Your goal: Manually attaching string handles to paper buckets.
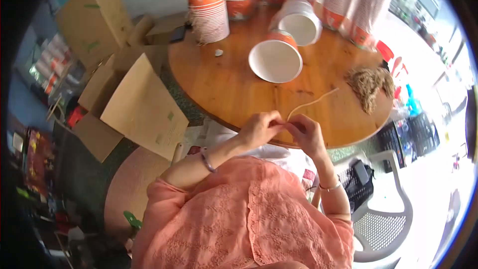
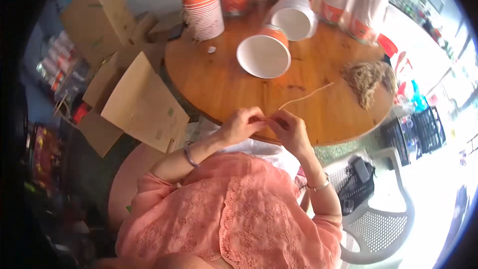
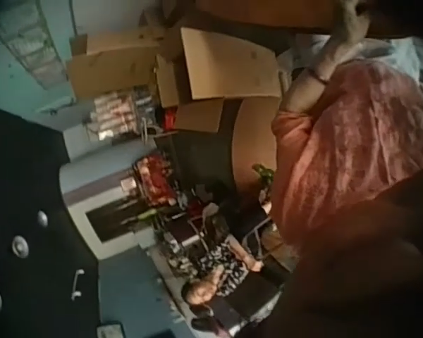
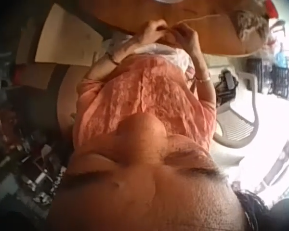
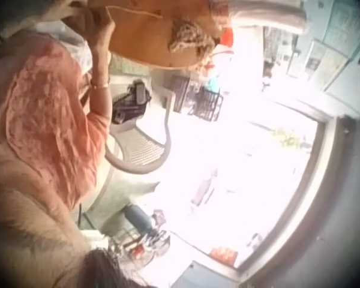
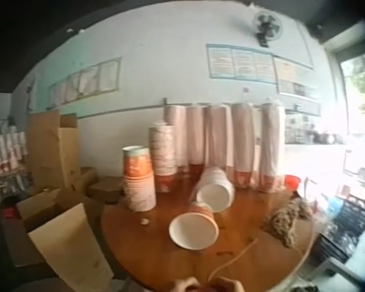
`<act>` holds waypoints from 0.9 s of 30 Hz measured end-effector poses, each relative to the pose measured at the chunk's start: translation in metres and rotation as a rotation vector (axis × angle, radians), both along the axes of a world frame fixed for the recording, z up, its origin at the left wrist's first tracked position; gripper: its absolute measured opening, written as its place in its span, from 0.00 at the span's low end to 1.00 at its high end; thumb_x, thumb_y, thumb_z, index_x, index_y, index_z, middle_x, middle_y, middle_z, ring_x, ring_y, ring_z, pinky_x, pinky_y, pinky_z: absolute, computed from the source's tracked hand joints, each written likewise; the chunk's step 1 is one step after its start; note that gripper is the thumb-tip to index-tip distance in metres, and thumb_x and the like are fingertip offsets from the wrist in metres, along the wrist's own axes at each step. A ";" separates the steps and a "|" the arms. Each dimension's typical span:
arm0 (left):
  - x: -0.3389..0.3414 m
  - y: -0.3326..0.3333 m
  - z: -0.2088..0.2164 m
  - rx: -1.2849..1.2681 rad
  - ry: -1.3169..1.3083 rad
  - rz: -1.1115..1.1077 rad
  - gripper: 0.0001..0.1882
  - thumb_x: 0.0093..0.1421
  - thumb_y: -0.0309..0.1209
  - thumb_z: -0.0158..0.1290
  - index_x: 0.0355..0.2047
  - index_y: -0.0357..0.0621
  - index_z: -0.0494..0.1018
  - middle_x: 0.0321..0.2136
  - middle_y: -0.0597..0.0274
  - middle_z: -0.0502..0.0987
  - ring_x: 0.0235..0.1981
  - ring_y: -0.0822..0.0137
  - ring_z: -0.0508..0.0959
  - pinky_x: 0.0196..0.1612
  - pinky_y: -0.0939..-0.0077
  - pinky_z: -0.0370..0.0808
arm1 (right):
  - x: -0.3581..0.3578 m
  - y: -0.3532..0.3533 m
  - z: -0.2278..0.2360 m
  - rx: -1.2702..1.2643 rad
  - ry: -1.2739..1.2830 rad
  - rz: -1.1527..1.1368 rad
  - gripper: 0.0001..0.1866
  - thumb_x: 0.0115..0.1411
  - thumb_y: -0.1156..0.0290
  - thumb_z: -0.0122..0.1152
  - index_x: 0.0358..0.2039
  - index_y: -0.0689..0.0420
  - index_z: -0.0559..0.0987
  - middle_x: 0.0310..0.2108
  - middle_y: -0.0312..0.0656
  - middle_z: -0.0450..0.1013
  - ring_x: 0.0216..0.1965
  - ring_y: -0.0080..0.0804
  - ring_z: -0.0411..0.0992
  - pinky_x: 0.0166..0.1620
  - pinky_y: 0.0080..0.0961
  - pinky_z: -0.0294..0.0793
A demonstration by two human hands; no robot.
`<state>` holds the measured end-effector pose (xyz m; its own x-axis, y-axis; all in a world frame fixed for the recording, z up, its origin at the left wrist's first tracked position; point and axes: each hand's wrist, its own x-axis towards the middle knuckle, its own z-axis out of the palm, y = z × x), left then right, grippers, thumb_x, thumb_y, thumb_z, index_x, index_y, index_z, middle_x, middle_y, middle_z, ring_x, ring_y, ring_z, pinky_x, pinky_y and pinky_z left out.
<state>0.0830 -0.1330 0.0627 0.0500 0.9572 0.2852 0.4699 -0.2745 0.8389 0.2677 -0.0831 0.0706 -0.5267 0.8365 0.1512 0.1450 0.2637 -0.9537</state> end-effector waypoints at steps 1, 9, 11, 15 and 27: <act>0.000 0.000 0.000 0.009 0.020 -0.004 0.07 0.58 0.27 0.60 0.33 0.37 0.76 0.25 0.59 0.80 0.26 0.74 0.77 0.30 0.76 0.74 | 0.002 0.000 -0.004 0.076 -0.018 -0.004 0.07 0.59 0.74 0.63 0.35 0.64 0.77 0.23 0.36 0.73 0.24 0.16 0.68 0.27 0.17 0.68; 0.001 0.001 0.006 -0.252 -0.631 0.000 0.21 0.68 0.46 0.48 0.30 0.38 0.72 0.19 0.66 0.75 0.22 0.76 0.75 0.27 0.79 0.73 | -0.001 0.004 -0.014 0.070 0.130 -0.045 0.05 0.61 0.75 0.61 0.35 0.63 0.77 0.24 0.29 0.69 0.25 0.12 0.61 0.28 0.13 0.62; 0.002 0.005 -0.001 -0.252 -0.545 0.015 0.23 0.68 0.47 0.46 0.30 0.38 0.72 0.19 0.66 0.74 0.22 0.76 0.75 0.26 0.80 0.73 | -0.002 0.004 -0.015 0.058 0.146 -0.033 0.05 0.61 0.75 0.61 0.35 0.63 0.77 0.24 0.29 0.69 0.26 0.12 0.61 0.28 0.13 0.63; 0.003 0.005 0.007 -0.220 -0.236 0.008 0.22 0.69 0.46 0.44 0.30 0.39 0.71 0.18 0.66 0.72 0.21 0.77 0.72 0.24 0.79 0.69 | -0.005 0.004 -0.013 0.077 0.123 -0.010 0.05 0.61 0.75 0.59 0.36 0.63 0.76 0.24 0.34 0.70 0.26 0.15 0.64 0.30 0.17 0.67; -0.007 0.068 0.008 0.293 -0.044 0.086 0.03 0.63 0.22 0.49 0.32 0.39 0.66 0.23 0.54 0.74 0.25 0.58 0.77 0.28 0.68 0.72 | -0.026 0.076 0.001 0.107 0.074 0.033 0.05 0.61 0.74 0.61 0.35 0.62 0.77 0.23 0.30 0.70 0.24 0.13 0.65 0.25 0.15 0.65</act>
<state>0.0757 -0.0646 0.0702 -0.0464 0.8342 0.5495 0.4670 -0.4682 0.7501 0.2422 -0.0075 0.0719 -0.5374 0.7962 0.2780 0.0651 0.3678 -0.9276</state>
